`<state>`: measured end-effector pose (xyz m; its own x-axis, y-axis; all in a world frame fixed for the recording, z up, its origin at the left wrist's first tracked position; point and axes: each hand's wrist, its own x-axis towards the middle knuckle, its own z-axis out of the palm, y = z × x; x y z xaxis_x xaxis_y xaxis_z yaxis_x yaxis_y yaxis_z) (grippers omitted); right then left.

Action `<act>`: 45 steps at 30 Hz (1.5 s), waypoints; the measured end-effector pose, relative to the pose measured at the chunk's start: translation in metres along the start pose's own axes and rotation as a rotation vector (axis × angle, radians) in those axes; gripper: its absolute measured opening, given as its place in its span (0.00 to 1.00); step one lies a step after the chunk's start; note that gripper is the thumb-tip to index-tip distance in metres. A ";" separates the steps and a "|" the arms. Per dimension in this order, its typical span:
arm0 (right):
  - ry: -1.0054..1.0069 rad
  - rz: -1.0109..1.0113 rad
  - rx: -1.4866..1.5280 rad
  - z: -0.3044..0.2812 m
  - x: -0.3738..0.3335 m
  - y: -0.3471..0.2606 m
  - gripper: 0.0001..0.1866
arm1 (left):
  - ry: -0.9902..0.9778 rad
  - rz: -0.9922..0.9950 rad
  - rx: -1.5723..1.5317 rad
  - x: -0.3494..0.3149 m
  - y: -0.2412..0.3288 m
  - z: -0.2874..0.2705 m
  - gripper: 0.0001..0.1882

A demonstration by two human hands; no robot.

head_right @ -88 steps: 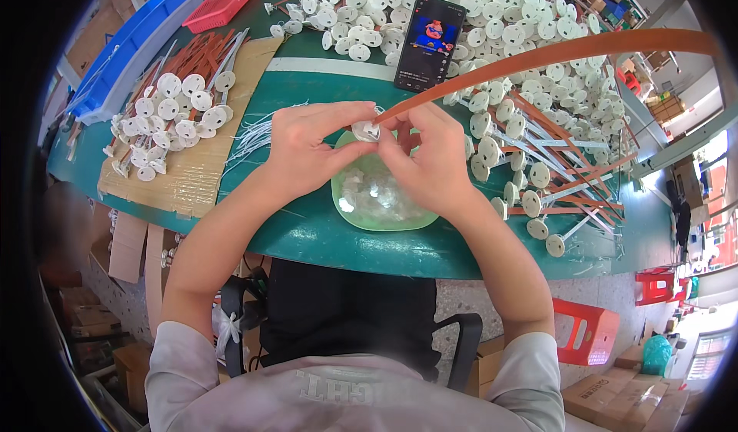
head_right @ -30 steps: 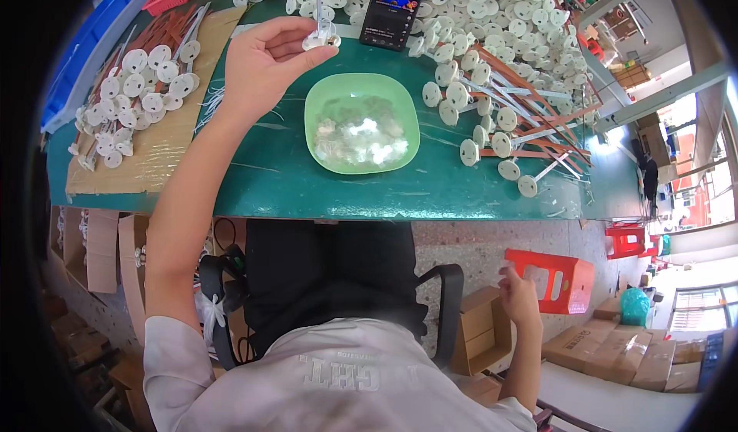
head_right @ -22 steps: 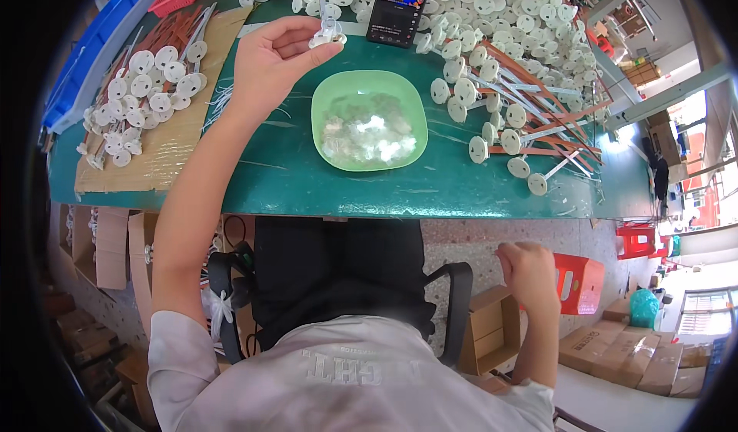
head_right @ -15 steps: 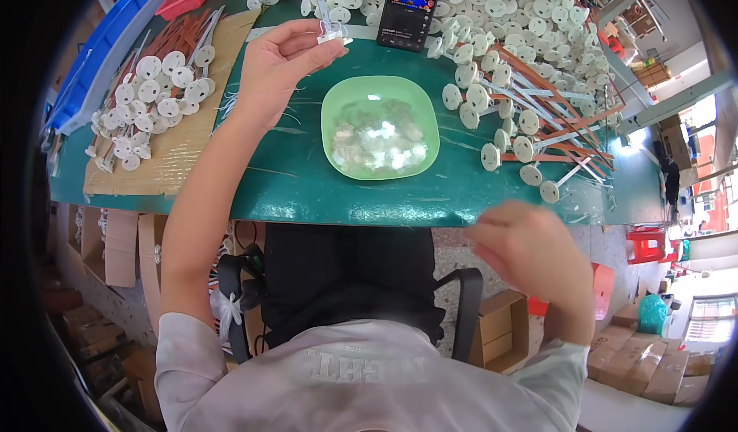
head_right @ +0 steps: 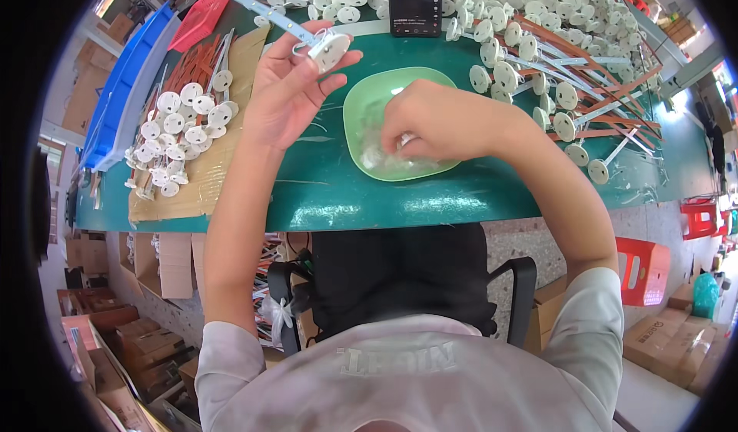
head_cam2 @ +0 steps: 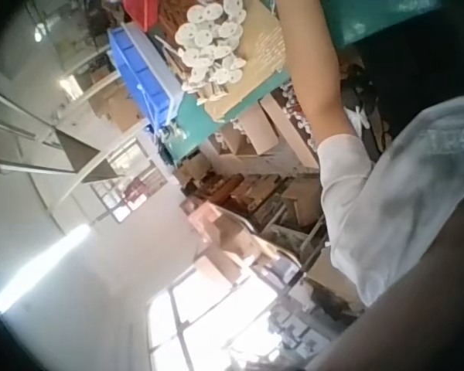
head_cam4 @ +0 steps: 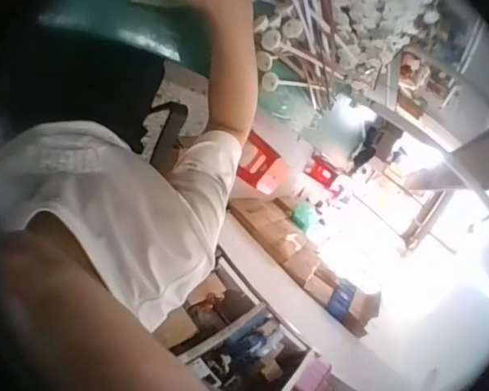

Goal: The person sits at a green workbench and repeatedly assembles small white plastic light fixtures. They pick up a white plastic base, insert a small white bulb or diffuser, and attach a long LED strip to the base. The person handles the components one by one, placing the finished units on the table.

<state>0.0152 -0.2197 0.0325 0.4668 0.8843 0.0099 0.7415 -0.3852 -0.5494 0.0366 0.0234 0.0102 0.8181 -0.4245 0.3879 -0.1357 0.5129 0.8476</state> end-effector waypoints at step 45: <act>0.939 0.099 0.418 0.026 -0.001 -0.011 0.06 | 0.102 0.007 0.102 -0.004 -0.010 0.032 0.25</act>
<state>-0.0061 -0.2096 0.0168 0.8382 0.2215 0.4984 0.5358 -0.1639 -0.8283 0.0164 -0.0035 0.0120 0.8689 -0.3401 0.3595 -0.1936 0.4350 0.8794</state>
